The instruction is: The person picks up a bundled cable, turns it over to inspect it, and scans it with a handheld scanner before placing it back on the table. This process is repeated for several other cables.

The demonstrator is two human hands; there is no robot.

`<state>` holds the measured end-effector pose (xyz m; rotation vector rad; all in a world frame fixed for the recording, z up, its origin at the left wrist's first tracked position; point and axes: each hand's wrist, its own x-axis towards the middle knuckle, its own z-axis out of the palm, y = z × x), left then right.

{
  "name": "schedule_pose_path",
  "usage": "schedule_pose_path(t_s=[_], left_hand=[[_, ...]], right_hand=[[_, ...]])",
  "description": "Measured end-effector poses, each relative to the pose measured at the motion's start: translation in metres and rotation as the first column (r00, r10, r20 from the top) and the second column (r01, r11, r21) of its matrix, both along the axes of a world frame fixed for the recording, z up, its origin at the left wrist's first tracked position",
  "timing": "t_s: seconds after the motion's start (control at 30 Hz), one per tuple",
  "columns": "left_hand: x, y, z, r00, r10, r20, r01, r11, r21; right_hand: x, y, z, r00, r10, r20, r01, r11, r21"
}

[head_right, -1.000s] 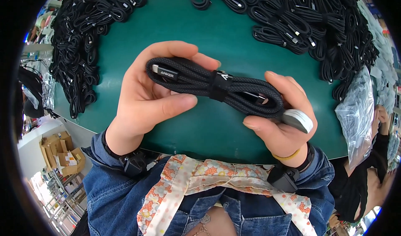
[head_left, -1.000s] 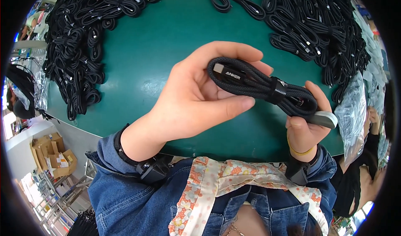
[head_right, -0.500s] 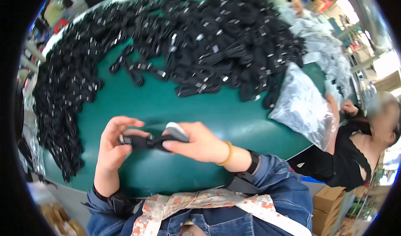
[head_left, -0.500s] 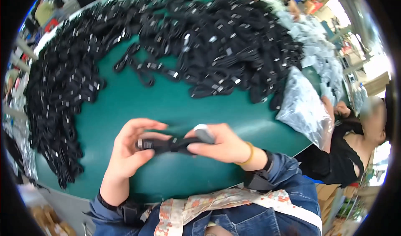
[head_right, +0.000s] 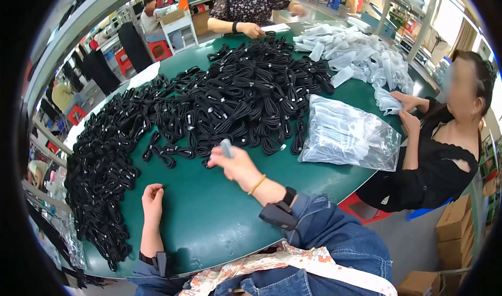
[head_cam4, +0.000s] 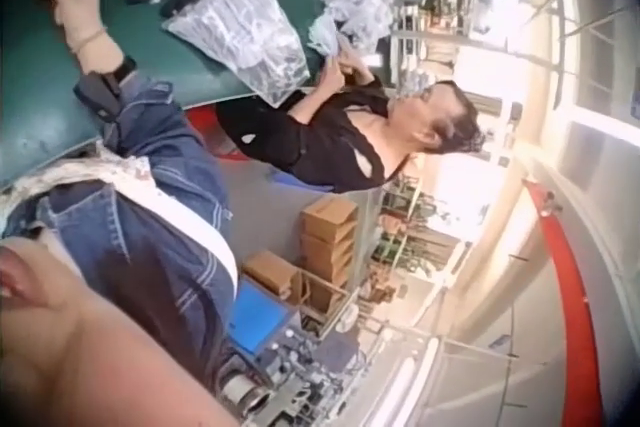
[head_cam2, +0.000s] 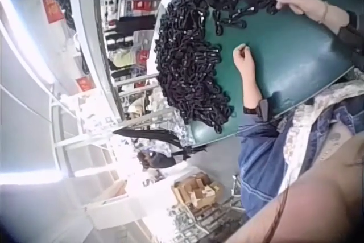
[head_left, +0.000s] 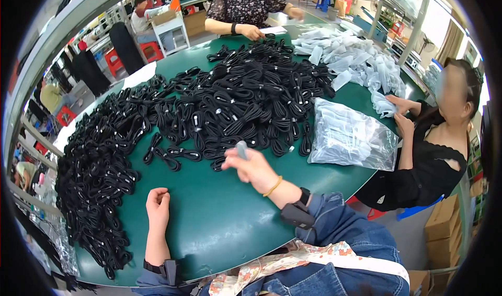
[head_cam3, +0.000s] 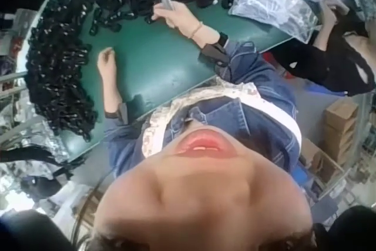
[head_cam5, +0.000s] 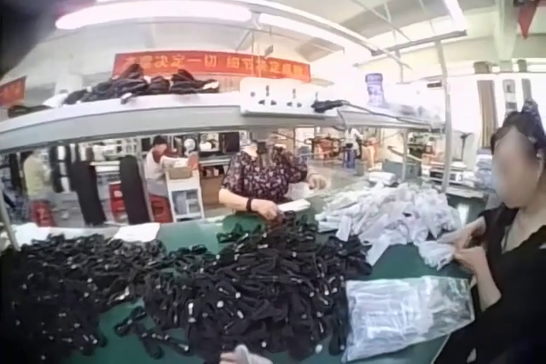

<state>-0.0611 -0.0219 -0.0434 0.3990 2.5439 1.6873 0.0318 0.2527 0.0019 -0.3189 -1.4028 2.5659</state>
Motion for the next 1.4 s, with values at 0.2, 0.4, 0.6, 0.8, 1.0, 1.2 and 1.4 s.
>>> schedule_pose_path(t_s=[0.2,0.4,0.6,0.8,1.0,1.2,1.4], left_hand=[[-0.043,-0.008,0.071,0.635,-0.208,-0.744,-0.304,0.818,-0.488],[-0.132,-0.102,0.048,0.676,-0.062,-0.734,-0.712,0.202,-0.673],[-0.095,-0.049,0.065,0.871,0.198,-0.449,-0.455,-0.018,-0.890],[-0.048,-0.049,0.052,0.915,-0.044,-0.402,-0.368,0.319,-0.873],[-0.036,-0.048,0.034,0.842,-0.249,-0.478,-0.367,0.387,-0.846],[-0.049,-0.052,0.031,0.986,-0.138,-0.093,0.031,0.703,-0.711],[0.023,0.015,0.057,0.996,0.083,-0.025,-0.081,0.993,0.083]], right_hand=[[-0.002,-0.019,-0.052,0.990,0.107,0.093,-0.142,0.783,0.606],[0.003,-0.024,-0.038,0.998,0.057,0.026,-0.054,0.586,0.808],[0.004,-0.020,-0.048,0.994,0.105,-0.017,-0.036,0.487,0.873],[0.001,-0.021,-0.044,0.989,0.147,-0.006,-0.064,0.473,0.879],[-0.002,-0.028,-0.048,0.998,0.030,-0.051,0.030,0.488,0.873],[0.027,-0.035,-0.037,1.000,0.026,0.008,-0.021,0.534,0.846],[0.017,-0.050,-0.046,0.981,0.112,-0.161,0.050,0.652,0.756]])
